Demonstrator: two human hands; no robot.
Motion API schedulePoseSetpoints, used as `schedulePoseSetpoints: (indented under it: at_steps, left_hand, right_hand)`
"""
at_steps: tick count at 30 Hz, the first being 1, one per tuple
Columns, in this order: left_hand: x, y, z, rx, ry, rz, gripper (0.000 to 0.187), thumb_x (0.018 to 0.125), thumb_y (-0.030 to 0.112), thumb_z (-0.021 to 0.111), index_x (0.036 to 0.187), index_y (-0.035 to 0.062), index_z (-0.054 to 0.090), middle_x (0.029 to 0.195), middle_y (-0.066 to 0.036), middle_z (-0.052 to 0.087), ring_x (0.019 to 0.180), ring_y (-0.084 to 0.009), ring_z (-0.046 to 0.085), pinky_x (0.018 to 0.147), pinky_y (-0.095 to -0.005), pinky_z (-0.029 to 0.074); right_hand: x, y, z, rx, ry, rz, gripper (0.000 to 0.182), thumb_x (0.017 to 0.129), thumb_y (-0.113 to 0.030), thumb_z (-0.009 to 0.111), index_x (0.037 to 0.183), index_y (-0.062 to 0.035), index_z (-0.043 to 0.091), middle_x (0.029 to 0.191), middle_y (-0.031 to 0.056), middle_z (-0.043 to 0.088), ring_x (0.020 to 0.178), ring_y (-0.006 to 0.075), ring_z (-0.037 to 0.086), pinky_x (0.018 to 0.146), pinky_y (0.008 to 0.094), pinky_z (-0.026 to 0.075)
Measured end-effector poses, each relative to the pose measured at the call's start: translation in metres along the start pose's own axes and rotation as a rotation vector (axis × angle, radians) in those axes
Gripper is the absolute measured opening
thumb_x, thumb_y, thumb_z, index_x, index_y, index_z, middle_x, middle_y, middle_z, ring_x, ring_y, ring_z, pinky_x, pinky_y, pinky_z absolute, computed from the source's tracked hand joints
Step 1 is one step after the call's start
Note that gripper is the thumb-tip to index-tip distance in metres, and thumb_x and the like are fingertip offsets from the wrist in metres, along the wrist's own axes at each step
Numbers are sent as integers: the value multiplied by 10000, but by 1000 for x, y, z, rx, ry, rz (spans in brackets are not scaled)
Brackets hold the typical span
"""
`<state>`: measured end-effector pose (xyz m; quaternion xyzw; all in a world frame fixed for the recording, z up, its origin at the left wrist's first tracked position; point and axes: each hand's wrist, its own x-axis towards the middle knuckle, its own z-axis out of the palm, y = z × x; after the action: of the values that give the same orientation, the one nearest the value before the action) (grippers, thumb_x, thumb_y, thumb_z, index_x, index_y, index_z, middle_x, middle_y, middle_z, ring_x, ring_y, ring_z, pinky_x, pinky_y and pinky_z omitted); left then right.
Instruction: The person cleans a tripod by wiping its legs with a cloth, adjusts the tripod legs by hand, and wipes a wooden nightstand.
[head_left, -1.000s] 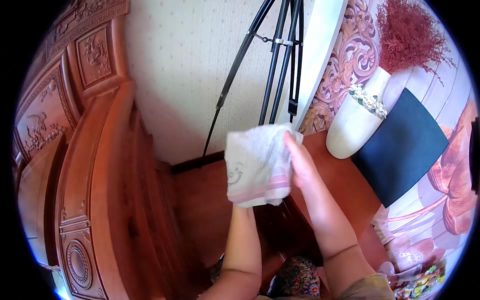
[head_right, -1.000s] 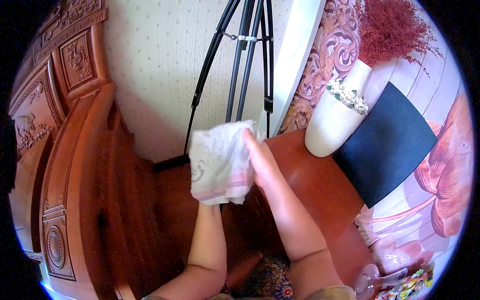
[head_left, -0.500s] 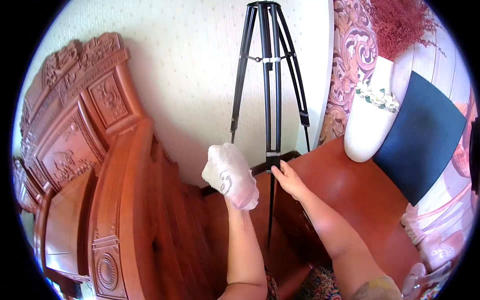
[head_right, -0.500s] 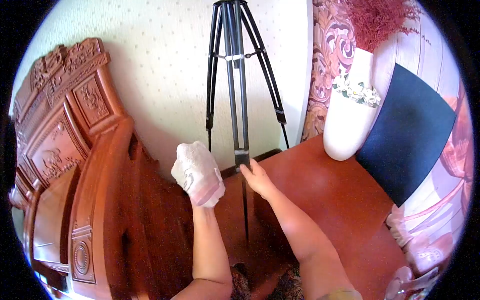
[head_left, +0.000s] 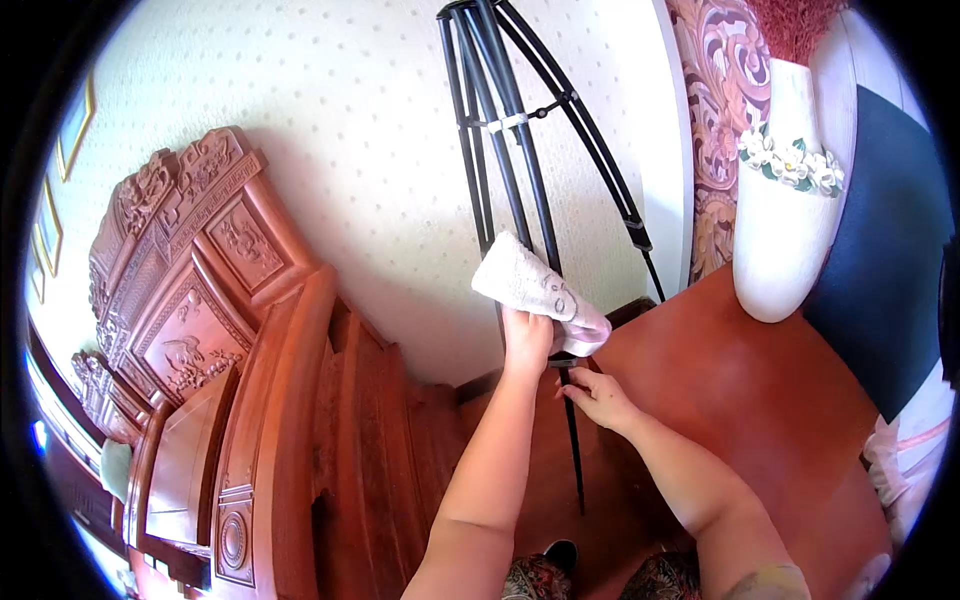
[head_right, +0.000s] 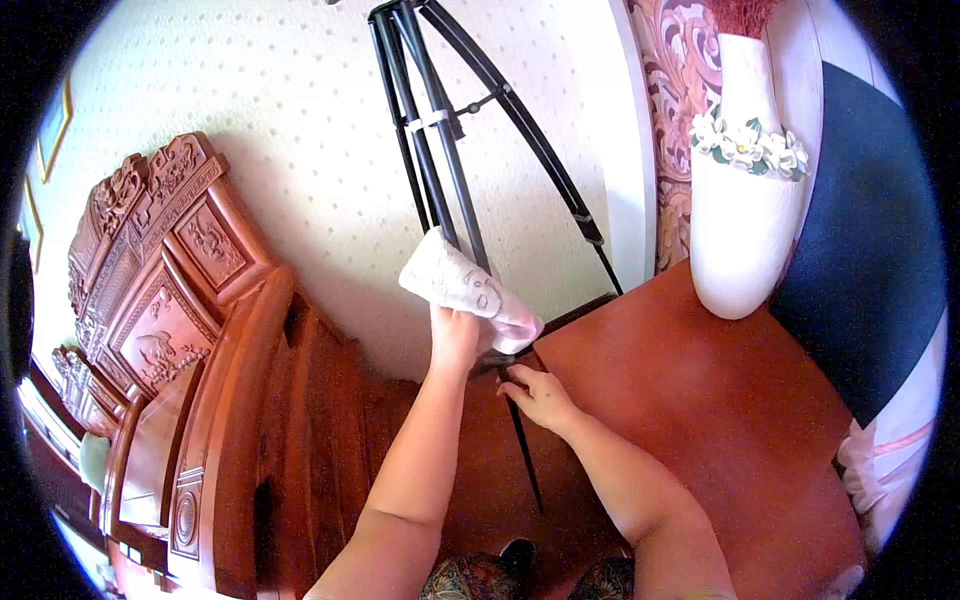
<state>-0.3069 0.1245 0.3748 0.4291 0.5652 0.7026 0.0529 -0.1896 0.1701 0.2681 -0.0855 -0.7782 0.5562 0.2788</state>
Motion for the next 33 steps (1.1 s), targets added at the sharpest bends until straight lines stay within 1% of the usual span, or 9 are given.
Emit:
schedulePoseSetpoints:
  at_steps: [7, 9, 11, 13, 19, 20, 27, 30, 33]
  left_hand:
    - [29, 31, 7, 66, 45, 160, 336, 835, 152, 498, 1115, -18, 420, 1025, -125, 523, 927, -195, 521, 791, -300, 443]
    - [52, 44, 9, -109, 62, 114, 325, 836, 138, 494, 1118, -8, 423, 1019, -128, 525, 915, -204, 533, 790, -306, 451]
    - [75, 66, 10, -54, 66, 92, 266, 804, 43, 433, 1046, -60, 472, 1007, -169, 543, 939, -244, 525, 816, -334, 433]
    - [103, 73, 7, -69, 23, 151, 288, 836, 96, 474, 1101, -12, 440, 996, -135, 536, 862, -202, 554, 731, -328, 482]
    - [145, 107, 14, -110, 37, 169, 191, 794, -17, 404, 957, 16, 498, 871, -109, 560, 758, -207, 571, 651, -338, 497]
    - [142, 103, 15, -167, 29, 145, 248, 800, 27, 402, 1018, -42, 500, 917, -138, 563, 789, -192, 559, 661, -311, 473]
    - [127, 88, 21, -115, 88, 110, 232, 804, 27, 398, 991, -59, 507, 920, -147, 566, 805, -197, 559, 690, -304, 470]
    - [96, 70, 21, 10, 84, 181, 280, 823, 56, 392, 1063, -62, 477, 993, -186, 553, 918, -246, 540, 793, -331, 445]
    - [56, 53, 23, 35, 152, 130, 242, 847, 124, 450, 1029, -30, 486, 950, -123, 548, 870, -182, 533, 745, -300, 455]
  right_hand:
    - [3, 5, -6, -110, 52, -47, 163, 797, -159, 555, 886, -22, 558, 752, 151, 606, 720, 318, 587, 619, 364, 451]
    - [0, -3, -7, -285, 85, -15, 198, 792, -205, 564, 888, -32, 562, 750, 163, 599, 709, 334, 578, 604, 394, 449]
    - [0, -4, -6, -317, 109, -35, 214, 789, -223, 565, 893, -36, 566, 752, 163, 601, 712, 337, 578, 609, 401, 450]
    - [0, -3, -8, -355, 136, -53, 230, 786, -240, 567, 899, -40, 569, 754, 163, 603, 715, 339, 578, 615, 408, 452]
    - [1, 0, -9, -288, 70, -37, 243, 781, -248, 572, 918, -47, 575, 765, 161, 612, 730, 341, 582, 632, 419, 458]
    - [1, 2, -8, -304, 80, -47, 239, 780, -244, 573, 916, -48, 577, 764, 160, 612, 728, 338, 584, 631, 417, 459]
    - [2, 0, -9, -292, 84, -66, 237, 776, -243, 575, 915, -51, 582, 771, 167, 610, 733, 343, 581, 640, 417, 458]
    - [3, 0, -8, -290, 80, -37, 246, 779, -245, 572, 931, -51, 584, 793, 181, 606, 755, 349, 578, 661, 418, 456]
    - [1, -5, -9, -322, 75, -19, 262, 783, -244, 568, 953, -46, 582, 804, 194, 602, 769, 352, 575, 675, 416, 456]
